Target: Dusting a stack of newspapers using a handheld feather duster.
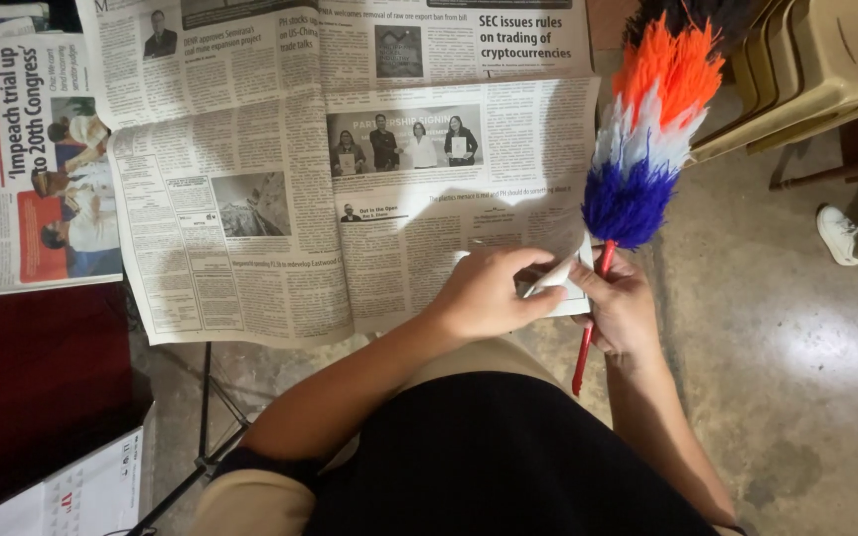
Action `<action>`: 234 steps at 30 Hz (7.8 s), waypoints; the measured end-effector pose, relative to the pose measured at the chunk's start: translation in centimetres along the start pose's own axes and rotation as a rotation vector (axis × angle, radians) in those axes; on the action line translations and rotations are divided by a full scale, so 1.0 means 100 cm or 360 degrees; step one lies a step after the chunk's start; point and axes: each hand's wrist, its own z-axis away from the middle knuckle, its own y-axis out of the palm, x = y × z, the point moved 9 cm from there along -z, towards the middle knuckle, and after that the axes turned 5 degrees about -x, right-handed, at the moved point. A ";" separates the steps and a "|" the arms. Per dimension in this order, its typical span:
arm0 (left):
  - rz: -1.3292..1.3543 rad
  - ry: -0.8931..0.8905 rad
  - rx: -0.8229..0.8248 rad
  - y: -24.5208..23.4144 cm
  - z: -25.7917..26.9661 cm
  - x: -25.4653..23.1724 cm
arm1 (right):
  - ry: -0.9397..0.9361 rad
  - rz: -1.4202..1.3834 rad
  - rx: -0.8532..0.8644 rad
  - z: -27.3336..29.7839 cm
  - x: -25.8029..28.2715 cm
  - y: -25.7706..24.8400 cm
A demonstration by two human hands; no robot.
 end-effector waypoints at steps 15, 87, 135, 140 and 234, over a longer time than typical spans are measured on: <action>0.0457 -0.0334 -0.0073 -0.013 0.003 0.040 | -0.0028 0.0012 -0.0093 0.008 0.011 0.007; 0.1429 0.0103 -0.1960 -0.326 0.276 0.137 | -0.0117 0.0359 -0.0218 -0.099 -0.019 -0.043; -0.0651 -0.1266 -0.1586 -0.419 0.222 0.256 | -0.0328 -0.0052 0.0034 -0.057 0.078 0.020; -0.0609 -0.1191 -0.1596 -0.427 0.226 0.276 | -0.2130 0.2083 0.0830 0.030 0.054 0.125; -0.0057 -0.1010 -0.1977 -0.428 0.261 0.296 | -0.1000 0.1669 0.0280 -0.099 0.101 0.254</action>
